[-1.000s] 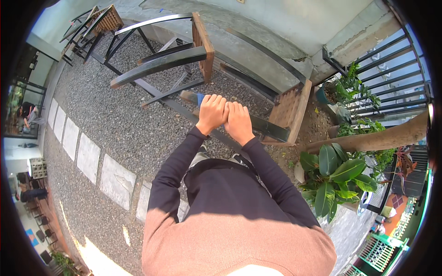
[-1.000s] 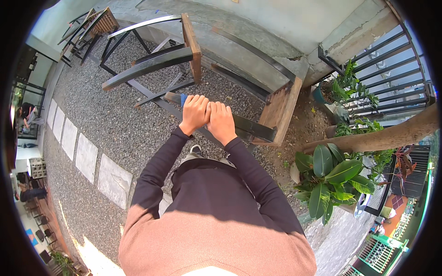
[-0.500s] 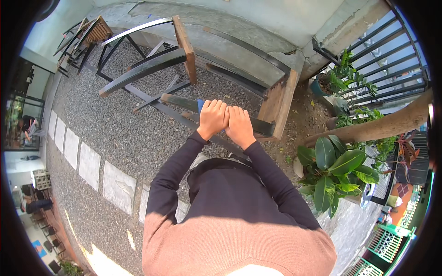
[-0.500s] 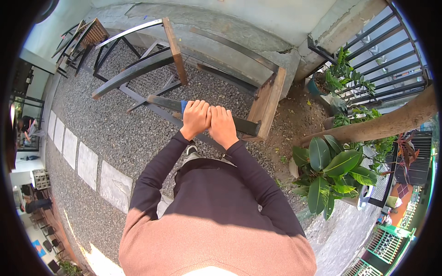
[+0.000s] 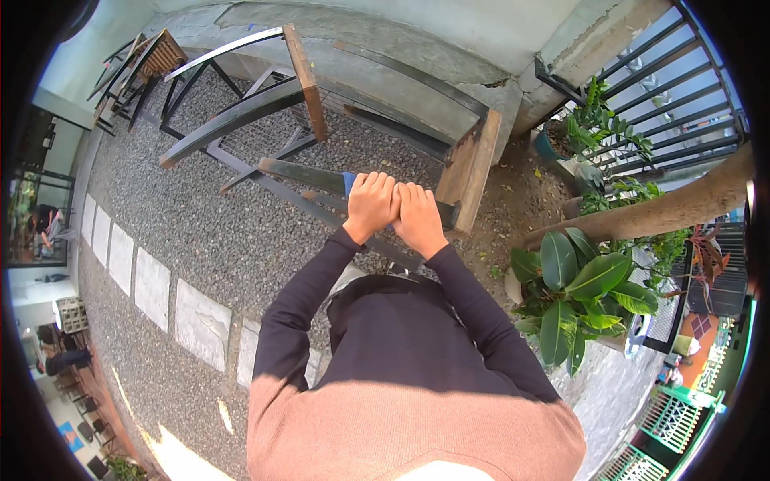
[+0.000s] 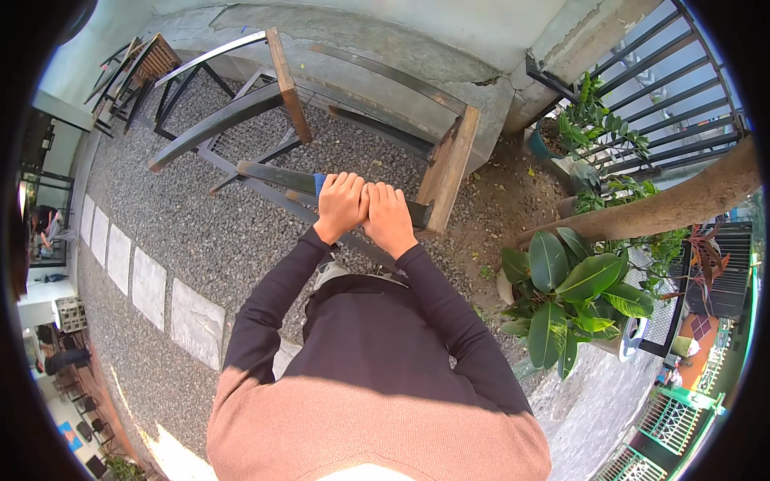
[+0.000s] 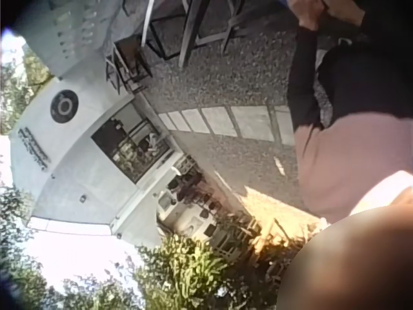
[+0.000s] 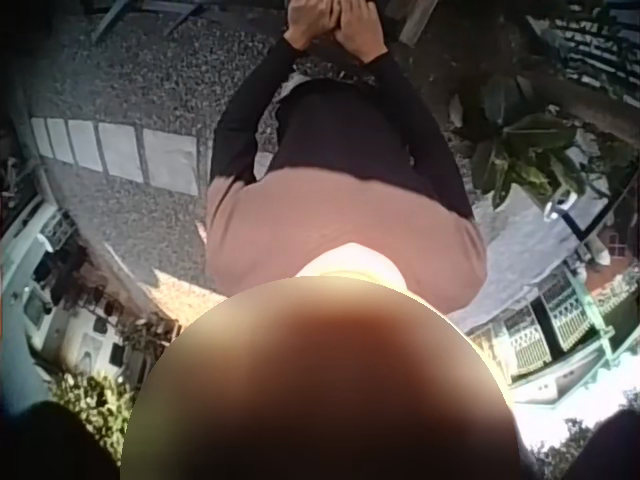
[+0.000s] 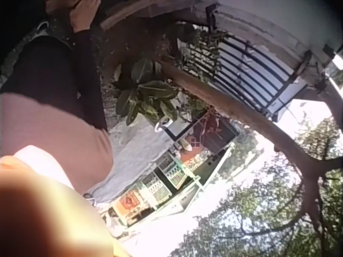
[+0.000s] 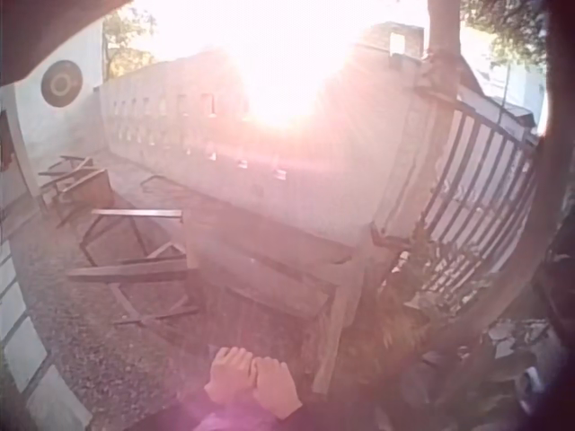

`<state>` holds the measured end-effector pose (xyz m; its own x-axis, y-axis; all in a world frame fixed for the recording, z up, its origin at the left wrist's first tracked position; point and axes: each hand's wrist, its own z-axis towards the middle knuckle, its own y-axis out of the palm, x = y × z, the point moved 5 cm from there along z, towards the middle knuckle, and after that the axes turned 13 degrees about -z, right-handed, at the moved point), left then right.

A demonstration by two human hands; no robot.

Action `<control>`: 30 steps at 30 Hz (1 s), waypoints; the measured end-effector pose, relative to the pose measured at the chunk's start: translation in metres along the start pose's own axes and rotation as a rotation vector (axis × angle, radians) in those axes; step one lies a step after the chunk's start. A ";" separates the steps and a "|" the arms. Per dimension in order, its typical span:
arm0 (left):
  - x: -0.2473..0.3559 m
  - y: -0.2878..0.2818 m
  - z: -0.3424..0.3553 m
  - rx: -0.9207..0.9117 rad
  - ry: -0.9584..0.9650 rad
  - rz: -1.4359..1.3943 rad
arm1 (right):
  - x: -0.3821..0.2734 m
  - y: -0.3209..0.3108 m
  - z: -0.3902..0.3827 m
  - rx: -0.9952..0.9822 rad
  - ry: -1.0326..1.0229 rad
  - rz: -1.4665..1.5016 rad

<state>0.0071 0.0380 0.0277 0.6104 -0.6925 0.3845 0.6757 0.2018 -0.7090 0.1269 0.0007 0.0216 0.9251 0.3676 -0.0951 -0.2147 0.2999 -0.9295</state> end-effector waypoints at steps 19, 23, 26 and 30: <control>0.044 0.035 0.008 -0.018 0.004 -0.018 | 0.044 -0.015 -0.035 -0.025 0.034 0.059; 0.051 0.040 0.009 -0.034 -0.004 -0.029 | 0.050 -0.020 -0.040 0.001 0.013 0.040; 0.052 0.040 0.009 -0.037 -0.004 -0.045 | 0.052 -0.020 -0.041 0.005 0.010 0.047; 0.049 0.036 0.007 -0.039 0.009 -0.050 | 0.046 -0.019 -0.037 -0.003 0.015 0.017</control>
<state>0.0645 0.0166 0.0250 0.5726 -0.7072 0.4147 0.6884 0.1402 -0.7116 0.1846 -0.0208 0.0217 0.9259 0.3595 -0.1159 -0.2294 0.2913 -0.9287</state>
